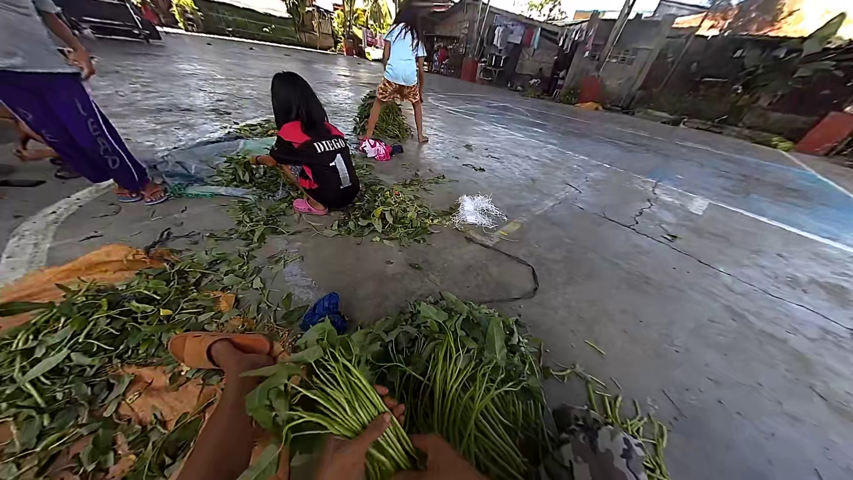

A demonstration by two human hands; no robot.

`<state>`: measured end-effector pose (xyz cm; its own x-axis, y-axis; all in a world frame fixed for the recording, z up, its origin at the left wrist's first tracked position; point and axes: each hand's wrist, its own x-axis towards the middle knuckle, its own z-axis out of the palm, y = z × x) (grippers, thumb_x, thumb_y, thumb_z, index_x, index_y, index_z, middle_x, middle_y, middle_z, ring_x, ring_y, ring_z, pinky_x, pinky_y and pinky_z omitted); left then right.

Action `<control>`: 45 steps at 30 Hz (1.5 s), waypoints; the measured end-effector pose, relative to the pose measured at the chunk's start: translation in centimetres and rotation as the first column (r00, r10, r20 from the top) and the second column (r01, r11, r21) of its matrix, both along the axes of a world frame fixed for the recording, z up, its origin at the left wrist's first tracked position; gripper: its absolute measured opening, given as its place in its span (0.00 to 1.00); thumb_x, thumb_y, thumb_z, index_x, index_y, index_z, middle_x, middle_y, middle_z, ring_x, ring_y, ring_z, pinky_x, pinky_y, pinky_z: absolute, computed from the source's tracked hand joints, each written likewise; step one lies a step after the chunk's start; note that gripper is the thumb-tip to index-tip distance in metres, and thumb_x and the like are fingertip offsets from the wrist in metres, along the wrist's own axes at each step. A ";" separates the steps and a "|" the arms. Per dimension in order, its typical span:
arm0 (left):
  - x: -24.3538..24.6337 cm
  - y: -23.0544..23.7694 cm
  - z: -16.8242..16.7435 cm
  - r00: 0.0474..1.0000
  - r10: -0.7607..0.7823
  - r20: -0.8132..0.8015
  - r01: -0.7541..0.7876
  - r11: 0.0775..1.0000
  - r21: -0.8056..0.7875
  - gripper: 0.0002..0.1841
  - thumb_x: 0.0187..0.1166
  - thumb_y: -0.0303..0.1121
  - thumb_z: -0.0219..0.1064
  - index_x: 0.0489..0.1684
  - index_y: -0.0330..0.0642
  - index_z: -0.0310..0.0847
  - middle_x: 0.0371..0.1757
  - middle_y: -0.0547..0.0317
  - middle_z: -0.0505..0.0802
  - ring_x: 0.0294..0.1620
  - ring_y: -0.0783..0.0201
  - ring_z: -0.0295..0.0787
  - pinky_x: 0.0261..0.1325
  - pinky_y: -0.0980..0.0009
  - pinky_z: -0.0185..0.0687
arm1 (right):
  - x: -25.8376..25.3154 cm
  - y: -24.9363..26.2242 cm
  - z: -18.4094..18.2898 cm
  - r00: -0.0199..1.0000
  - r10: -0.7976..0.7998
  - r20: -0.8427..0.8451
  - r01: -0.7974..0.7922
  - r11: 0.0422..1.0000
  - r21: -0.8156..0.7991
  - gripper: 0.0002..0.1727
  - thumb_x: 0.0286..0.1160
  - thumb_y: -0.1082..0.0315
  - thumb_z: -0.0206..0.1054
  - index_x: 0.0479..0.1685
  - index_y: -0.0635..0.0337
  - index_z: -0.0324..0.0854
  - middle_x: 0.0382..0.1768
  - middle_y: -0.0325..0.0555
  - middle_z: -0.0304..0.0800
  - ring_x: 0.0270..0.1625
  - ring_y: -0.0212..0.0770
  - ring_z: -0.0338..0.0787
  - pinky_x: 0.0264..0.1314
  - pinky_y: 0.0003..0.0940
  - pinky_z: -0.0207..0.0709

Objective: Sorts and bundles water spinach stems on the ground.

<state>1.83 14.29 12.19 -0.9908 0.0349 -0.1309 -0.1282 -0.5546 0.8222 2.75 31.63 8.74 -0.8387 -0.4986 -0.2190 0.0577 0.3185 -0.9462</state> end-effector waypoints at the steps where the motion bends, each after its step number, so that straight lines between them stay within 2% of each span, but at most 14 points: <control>1: -0.1 -0.2 0.0 1.000 -0.021 -0.015 0.020 1.000 -0.019 0.18 0.70 0.13 0.64 0.59 0.31 0.79 0.44 0.51 0.96 0.47 0.54 0.96 0.59 0.58 0.92 | -0.5 0.4 -0.2 0.999 0.034 -0.004 -0.034 0.999 -0.022 0.22 0.71 0.64 0.77 0.58 0.72 0.85 0.50 0.56 0.93 0.55 0.41 0.92 0.66 0.43 0.82; 5: -0.5 -1.3 -0.5 0.974 -0.222 -0.053 0.228 0.959 0.169 0.25 0.63 0.27 0.82 0.61 0.36 0.83 0.44 0.50 0.95 0.47 0.52 0.96 0.61 0.52 0.91 | -0.3 0.6 0.7 0.981 0.166 0.105 -0.145 0.973 -0.180 0.19 0.75 0.70 0.71 0.60 0.73 0.80 0.49 0.43 0.91 0.53 0.23 0.88 0.63 0.26 0.81; 8: -0.5 -1.4 -1.2 0.971 -0.238 -0.020 0.232 0.920 0.316 0.27 0.57 0.27 0.86 0.59 0.40 0.86 0.42 0.55 0.94 0.45 0.55 0.95 0.61 0.51 0.92 | 2.0 -1.1 0.0 0.958 0.203 0.202 -0.116 0.920 -0.374 0.22 0.71 0.71 0.73 0.63 0.71 0.78 0.49 0.39 0.95 0.50 0.27 0.92 0.60 0.28 0.85; 10: 0.0 -1.1 -2.1 0.980 -0.192 0.057 0.162 0.927 0.339 0.26 0.56 0.26 0.86 0.57 0.39 0.86 0.40 0.54 0.94 0.42 0.56 0.95 0.57 0.52 0.93 | 3.6 -2.4 -0.7 0.960 0.097 0.263 0.004 0.934 -0.358 0.16 0.68 0.75 0.75 0.54 0.70 0.82 0.38 0.37 0.94 0.37 0.28 0.92 0.48 0.28 0.88; 12: 0.2 -1.1 -3.6 0.977 -0.134 0.167 0.074 0.944 0.323 0.21 0.62 0.21 0.77 0.56 0.36 0.84 0.38 0.52 0.94 0.39 0.56 0.95 0.53 0.55 0.94 | 4.1 -2.9 -1.6 0.968 0.000 0.252 0.055 0.976 -0.211 0.14 0.71 0.70 0.76 0.50 0.69 0.83 0.34 0.41 0.92 0.32 0.30 0.90 0.42 0.29 0.87; 15: 0.0 -1.5 -6.0 0.942 -0.003 0.336 -0.079 0.970 0.230 0.13 0.76 0.15 0.57 0.55 0.33 0.79 0.35 0.52 0.93 0.35 0.57 0.94 0.46 0.60 0.94 | 2.3 -1.0 -2.9 0.995 0.021 0.095 -0.030 0.995 0.090 0.36 0.75 0.54 0.74 0.75 0.72 0.74 0.70 0.67 0.80 0.70 0.54 0.83 0.77 0.51 0.74; 16: -0.1 -1.9 -6.5 0.925 0.044 0.377 -0.128 0.971 0.200 0.12 0.80 0.14 0.55 0.54 0.33 0.79 0.34 0.52 0.92 0.34 0.58 0.94 0.44 0.62 0.94 | 1.4 -0.3 -3.6 1.000 -0.021 0.006 0.019 0.987 0.162 0.38 0.76 0.50 0.71 0.80 0.68 0.71 0.75 0.68 0.74 0.73 0.58 0.81 0.77 0.53 0.74; 20: -0.8 -2.9 -6.7 0.921 0.133 0.365 -0.212 0.960 0.186 0.11 0.83 0.16 0.53 0.53 0.33 0.79 0.35 0.50 0.93 0.33 0.58 0.94 0.43 0.62 0.95 | -3.1 1.9 -3.4 0.933 -0.149 -0.327 0.301 0.822 0.483 0.28 0.86 0.56 0.61 0.81 0.58 0.74 0.69 0.65 0.79 0.61 0.58 0.89 0.63 0.49 0.84; 25: -1.6 -2.2 -4.2 0.941 0.136 0.309 -0.185 0.974 0.134 0.09 0.83 0.18 0.56 0.53 0.32 0.80 0.34 0.50 0.93 0.32 0.59 0.94 0.41 0.64 0.94 | -8.1 3.2 -1.9 0.979 -0.030 -0.200 0.182 0.556 0.811 0.25 0.87 0.57 0.61 0.79 0.56 0.74 0.74 0.62 0.78 0.72 0.62 0.83 0.70 0.56 0.79; 28: -1.4 -3.0 -3.9 0.956 0.120 0.268 -0.152 0.983 0.104 0.11 0.79 0.17 0.58 0.54 0.32 0.80 0.34 0.50 0.92 0.32 0.58 0.93 0.42 0.63 0.94 | -8.4 4.2 -0.7 0.943 -0.234 -0.235 0.331 0.608 0.722 0.24 0.80 0.67 0.63 0.75 0.59 0.74 0.67 0.58 0.84 0.62 0.57 0.90 0.64 0.53 0.82; 31: -1.4 -3.8 -4.2 0.964 0.130 0.230 -0.153 0.984 0.086 0.13 0.75 0.15 0.60 0.54 0.32 0.80 0.35 0.50 0.93 0.33 0.58 0.94 0.42 0.63 0.94 | -6.3 3.9 1.0 0.723 -0.500 -0.477 0.648 0.729 0.219 0.31 0.71 0.71 0.73 0.74 0.74 0.68 0.44 0.52 0.90 0.41 0.45 0.92 0.48 0.40 0.86; 34: -1.8 -3.1 -4.3 0.977 0.081 0.199 -0.099 0.992 0.082 0.13 0.74 0.16 0.61 0.56 0.31 0.79 0.38 0.50 0.93 0.35 0.59 0.93 0.44 0.64 0.94 | -3.3 1.3 2.0 0.705 -0.567 -0.426 0.563 0.813 -0.150 0.40 0.63 0.73 0.78 0.76 0.77 0.62 0.38 0.44 0.89 0.35 0.34 0.91 0.41 0.29 0.88; 40: -2.6 -1.6 -4.0 0.972 -0.105 0.212 0.111 0.994 -0.017 0.19 0.73 0.15 0.65 0.64 0.31 0.78 0.52 0.47 0.94 0.48 0.55 0.94 0.52 0.61 0.92 | 0.5 -1.3 -2.9 0.841 -0.351 -0.411 0.342 0.934 -0.098 0.36 0.64 0.74 0.77 0.75 0.75 0.70 0.39 0.50 0.90 0.35 0.37 0.91 0.41 0.31 0.87; 45: -2.2 -2.4 -4.3 0.932 -0.164 0.325 0.186 0.982 -0.039 0.19 0.72 0.14 0.66 0.62 0.33 0.77 0.43 0.51 0.95 0.40 0.60 0.95 0.47 0.64 0.93 | 1.9 -1.3 -4.2 0.855 -0.262 -0.448 0.234 0.965 -0.117 0.35 0.65 0.75 0.77 0.75 0.76 0.71 0.42 0.52 0.91 0.38 0.38 0.91 0.44 0.30 0.87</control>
